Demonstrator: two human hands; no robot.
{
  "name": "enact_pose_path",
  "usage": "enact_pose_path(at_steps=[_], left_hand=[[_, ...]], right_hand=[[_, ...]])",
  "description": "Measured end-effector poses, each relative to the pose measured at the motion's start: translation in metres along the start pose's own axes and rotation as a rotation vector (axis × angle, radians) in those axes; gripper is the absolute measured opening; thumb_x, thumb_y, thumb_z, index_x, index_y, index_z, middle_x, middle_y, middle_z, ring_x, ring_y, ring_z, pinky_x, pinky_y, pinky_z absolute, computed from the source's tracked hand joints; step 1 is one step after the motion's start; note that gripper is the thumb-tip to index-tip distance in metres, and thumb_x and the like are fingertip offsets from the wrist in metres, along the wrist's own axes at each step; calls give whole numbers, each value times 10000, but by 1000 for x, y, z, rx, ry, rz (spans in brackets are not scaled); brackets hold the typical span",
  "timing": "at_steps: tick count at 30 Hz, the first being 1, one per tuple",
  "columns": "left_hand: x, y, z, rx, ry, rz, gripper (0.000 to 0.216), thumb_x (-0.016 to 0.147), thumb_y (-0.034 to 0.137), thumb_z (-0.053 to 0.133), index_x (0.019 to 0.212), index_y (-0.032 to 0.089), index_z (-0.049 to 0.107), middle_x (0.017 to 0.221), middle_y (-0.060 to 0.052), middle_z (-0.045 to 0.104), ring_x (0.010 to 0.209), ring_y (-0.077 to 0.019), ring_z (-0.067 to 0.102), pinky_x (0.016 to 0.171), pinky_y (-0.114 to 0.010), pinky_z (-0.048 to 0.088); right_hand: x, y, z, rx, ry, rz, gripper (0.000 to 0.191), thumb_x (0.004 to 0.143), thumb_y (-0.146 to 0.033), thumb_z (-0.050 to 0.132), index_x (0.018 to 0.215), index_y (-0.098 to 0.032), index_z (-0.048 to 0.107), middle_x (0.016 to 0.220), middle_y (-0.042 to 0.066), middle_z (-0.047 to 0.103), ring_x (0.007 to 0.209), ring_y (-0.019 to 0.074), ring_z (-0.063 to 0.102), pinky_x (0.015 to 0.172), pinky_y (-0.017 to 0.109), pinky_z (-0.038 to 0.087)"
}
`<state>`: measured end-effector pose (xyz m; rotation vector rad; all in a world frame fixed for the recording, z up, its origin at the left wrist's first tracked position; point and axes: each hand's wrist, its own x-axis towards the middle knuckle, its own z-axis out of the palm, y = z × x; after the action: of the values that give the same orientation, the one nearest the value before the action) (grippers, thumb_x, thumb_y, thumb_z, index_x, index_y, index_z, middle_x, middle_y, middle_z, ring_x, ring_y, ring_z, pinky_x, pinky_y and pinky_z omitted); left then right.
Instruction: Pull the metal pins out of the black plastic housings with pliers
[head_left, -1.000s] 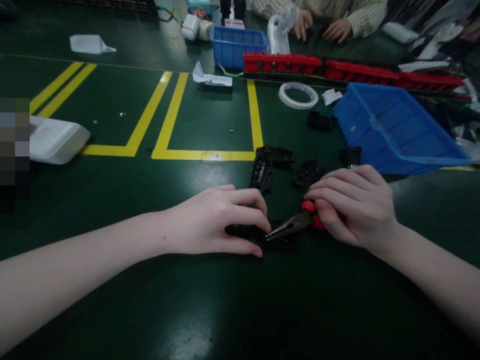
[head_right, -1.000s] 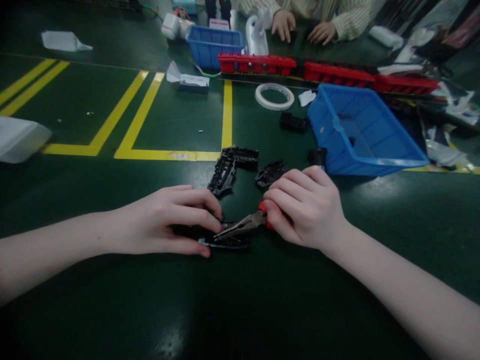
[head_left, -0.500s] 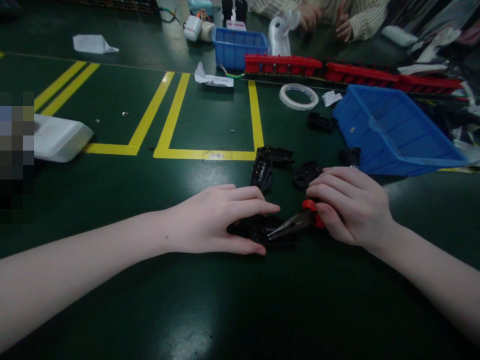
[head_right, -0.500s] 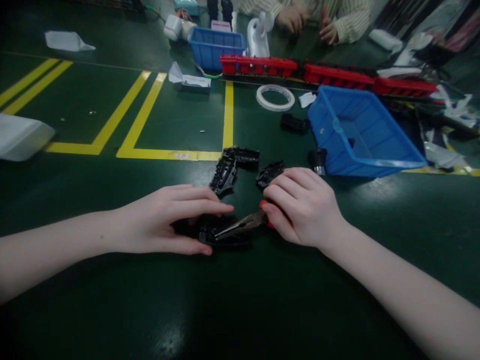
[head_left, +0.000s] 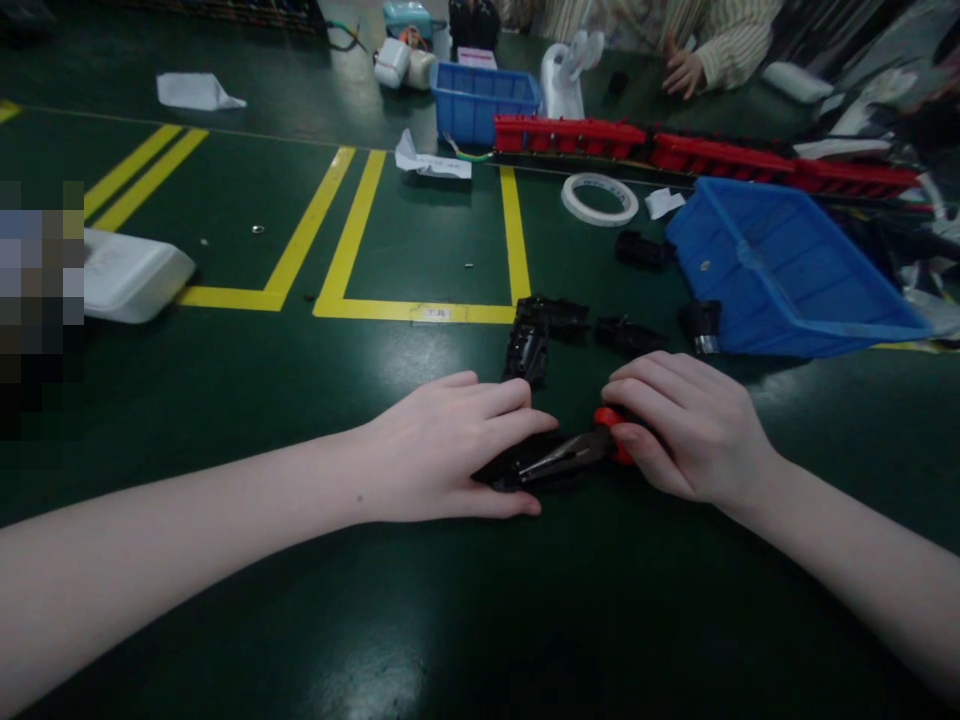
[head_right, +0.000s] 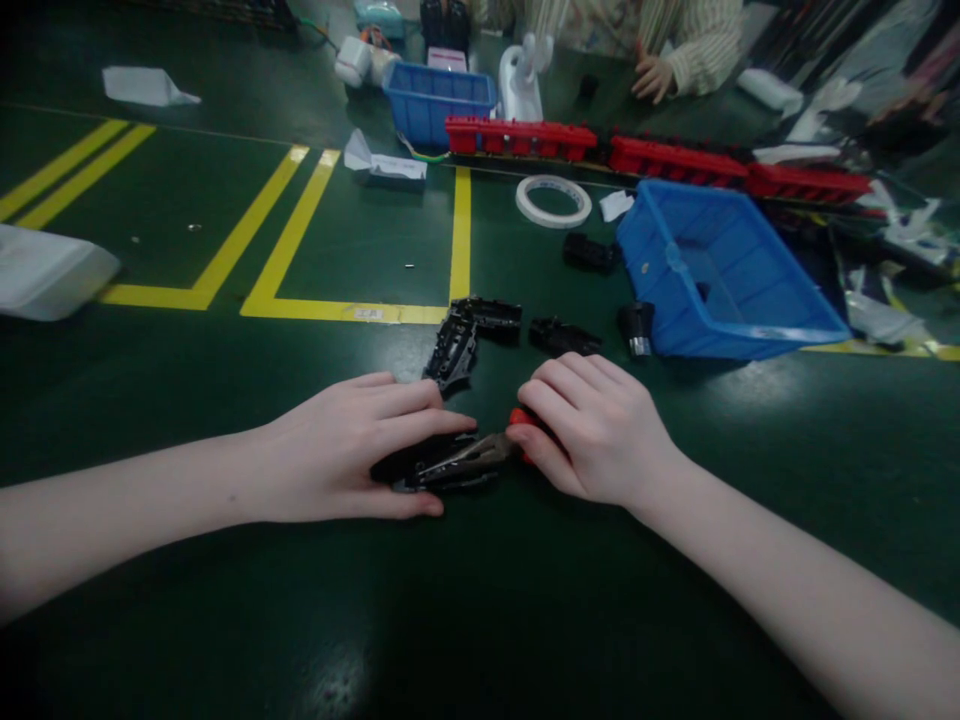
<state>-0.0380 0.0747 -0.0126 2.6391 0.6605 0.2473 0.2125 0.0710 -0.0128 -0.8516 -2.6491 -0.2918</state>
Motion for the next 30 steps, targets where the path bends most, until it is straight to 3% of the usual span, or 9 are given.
enact_pose_path(at_steps=[4, 10, 15, 25, 30], left_hand=[[0, -1, 1, -86, 20, -1, 409, 853, 494, 574, 1090, 163, 529, 961, -29, 614, 799, -166, 578, 704, -280, 396], [-1, 1, 1, -182, 30, 2, 413, 866, 460, 563, 1129, 154, 474, 938, -34, 653, 801, -166, 613, 726, -282, 419], [0, 7, 3, -145, 25, -34, 367, 846, 425, 569, 1081, 158, 480, 766, 7, 646, 627, -148, 596, 614, -266, 395], [1, 9, 6, -30, 36, -40, 384, 829, 545, 565, 853, 165, 510, 642, 35, 592, 552, -122, 557, 567, -253, 373], [-3, 8, 4, 109, 84, 24, 408, 830, 548, 567, 958, 161, 558, 854, -29, 590, 695, -158, 554, 569, -255, 398]], right_hand=[[-2, -1, 2, 92, 12, 25, 276, 931, -322, 352, 847, -149, 549, 780, 93, 602, 698, 185, 532, 604, 325, 421], [-5, -5, 3, 148, 33, 27, 374, 949, -407, 300, 869, -139, 548, 812, 105, 580, 726, 193, 521, 622, 341, 421], [-2, -9, -1, 133, 24, 14, 357, 951, -378, 300, 841, -141, 543, 788, 108, 585, 705, 190, 519, 606, 333, 433], [-2, -8, -1, 128, 10, -3, 325, 944, -360, 331, 830, -141, 543, 783, 104, 578, 705, 189, 508, 603, 333, 424], [-4, -8, 3, 122, -7, 2, 298, 933, -338, 360, 830, -139, 557, 806, 104, 581, 721, 191, 500, 619, 333, 410]])
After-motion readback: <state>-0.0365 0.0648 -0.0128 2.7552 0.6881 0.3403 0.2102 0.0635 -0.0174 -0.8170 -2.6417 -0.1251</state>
